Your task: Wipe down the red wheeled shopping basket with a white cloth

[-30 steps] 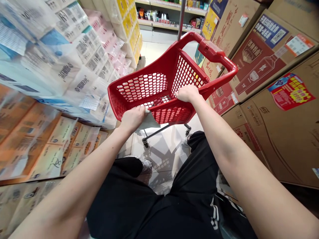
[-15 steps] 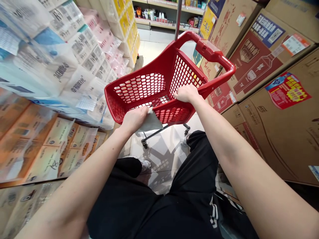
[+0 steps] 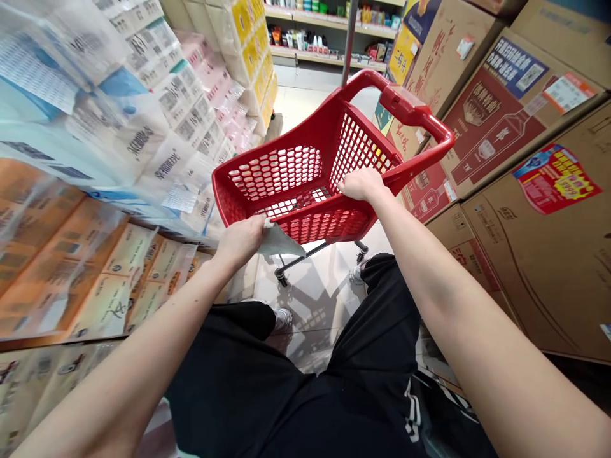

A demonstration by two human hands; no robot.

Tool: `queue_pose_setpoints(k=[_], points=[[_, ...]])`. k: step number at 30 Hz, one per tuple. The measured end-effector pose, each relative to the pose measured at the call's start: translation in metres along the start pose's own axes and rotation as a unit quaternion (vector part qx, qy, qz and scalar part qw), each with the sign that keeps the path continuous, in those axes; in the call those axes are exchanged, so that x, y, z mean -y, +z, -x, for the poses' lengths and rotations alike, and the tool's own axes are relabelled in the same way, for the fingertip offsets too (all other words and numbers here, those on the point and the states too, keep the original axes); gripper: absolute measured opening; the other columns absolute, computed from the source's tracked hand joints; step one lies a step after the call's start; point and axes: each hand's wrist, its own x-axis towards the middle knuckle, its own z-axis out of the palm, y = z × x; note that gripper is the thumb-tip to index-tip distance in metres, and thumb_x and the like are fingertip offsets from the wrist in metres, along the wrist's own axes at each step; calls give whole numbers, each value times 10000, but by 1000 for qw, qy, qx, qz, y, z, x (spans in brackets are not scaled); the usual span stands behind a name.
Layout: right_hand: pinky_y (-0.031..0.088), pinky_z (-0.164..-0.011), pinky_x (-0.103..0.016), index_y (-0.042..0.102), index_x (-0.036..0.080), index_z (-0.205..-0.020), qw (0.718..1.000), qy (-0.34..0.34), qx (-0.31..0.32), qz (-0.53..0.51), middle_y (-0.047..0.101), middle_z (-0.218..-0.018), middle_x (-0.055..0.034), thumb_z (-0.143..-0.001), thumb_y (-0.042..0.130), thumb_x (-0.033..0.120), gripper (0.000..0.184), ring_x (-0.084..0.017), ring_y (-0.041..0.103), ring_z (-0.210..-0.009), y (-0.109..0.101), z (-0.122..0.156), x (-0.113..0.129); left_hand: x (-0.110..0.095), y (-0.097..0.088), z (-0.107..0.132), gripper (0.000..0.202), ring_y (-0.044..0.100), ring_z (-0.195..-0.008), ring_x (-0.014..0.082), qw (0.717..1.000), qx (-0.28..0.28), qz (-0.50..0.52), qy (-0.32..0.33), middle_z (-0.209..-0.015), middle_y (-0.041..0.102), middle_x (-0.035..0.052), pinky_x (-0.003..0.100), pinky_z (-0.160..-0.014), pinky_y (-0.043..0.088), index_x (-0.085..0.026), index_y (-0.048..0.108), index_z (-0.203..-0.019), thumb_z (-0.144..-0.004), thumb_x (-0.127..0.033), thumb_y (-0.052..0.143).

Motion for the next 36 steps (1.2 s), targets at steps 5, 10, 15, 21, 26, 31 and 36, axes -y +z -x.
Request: queue_pose_setpoints(k=[5, 10, 15, 21, 26, 31, 36], points=[[432, -972, -359, 723, 153, -1167, 1000, -5, 2, 6, 696, -1217, -139, -959, 346, 423, 508, -302, 626, -1150, 2, -4, -2, -28, -10, -29, 314, 675, -957, 265, 999, -7, 10, 39, -1046, 698, 135, 303, -642, 440, -150, 585, -1079, -978, -326, 346], [458, -935, -395, 736, 177, -1141, 999, -22, 23, 5, 693, -1227, -127, -946, 326, 420, 515, -321, 637, -1124, 6, -15, -8, -40, -20, -59, 538, 688, -819, 273, 998, 20, 22, 63, -891, 717, 124, 300, -585, 385, -151, 636, -952, -996, -534, 262], [453, -936, -395, 726, 163, -1159, 999, -12, 31, 2, 687, -1233, -139, -943, 338, 445, 526, -327, 630, -1133, 7, -18, -10, -37, -16, -65, 618, 677, -757, 236, 995, 6, 62, 74, -818, 713, 87, 299, -564, 340, -182, 644, -875, -1016, -525, 150], [436, -945, -387, 728, 152, -1139, 1000, -9, 19, 2, 697, -1206, -145, -946, 352, 448, 516, -325, 632, -1122, 6, -14, -8, -38, -1, -42, 544, 674, -893, 248, 988, -98, 74, 95, -1037, 714, 133, 316, -655, 402, -139, 635, -1137, -1024, -472, 220], [414, -966, -361, 713, 137, -1170, 1000, -3, 5, 1, 701, -1196, -149, -947, 377, 440, 504, -320, 606, -1170, 5, -9, -5, -42, -6, -44, 571, 660, -779, 233, 993, -79, 79, 43, -902, 715, 129, 305, -600, 355, -139, 661, -1030, -1021, -477, 202], [434, -936, -369, 732, 150, -1134, 1000, -14, 10, -1, 704, -1191, -144, -944, 361, 434, 505, -320, 629, -1132, 6, -7, -8, -41, -16, -71, 613, 611, -649, 192, 991, 8, 131, 3, -713, 698, 79, 285, -559, 304, -184, 651, -732, -1006, -503, 206], [453, -905, -393, 741, 157, -1106, 1000, -12, 10, -1, 707, -1180, -150, -930, 356, 433, 506, -334, 643, -1103, 8, -7, -13, -44, -16, -70, 633, 601, -610, 180, 987, 15, 160, -2, -681, 684, 80, 288, -546, 316, -178, 637, -679, -1005, -503, 203]])
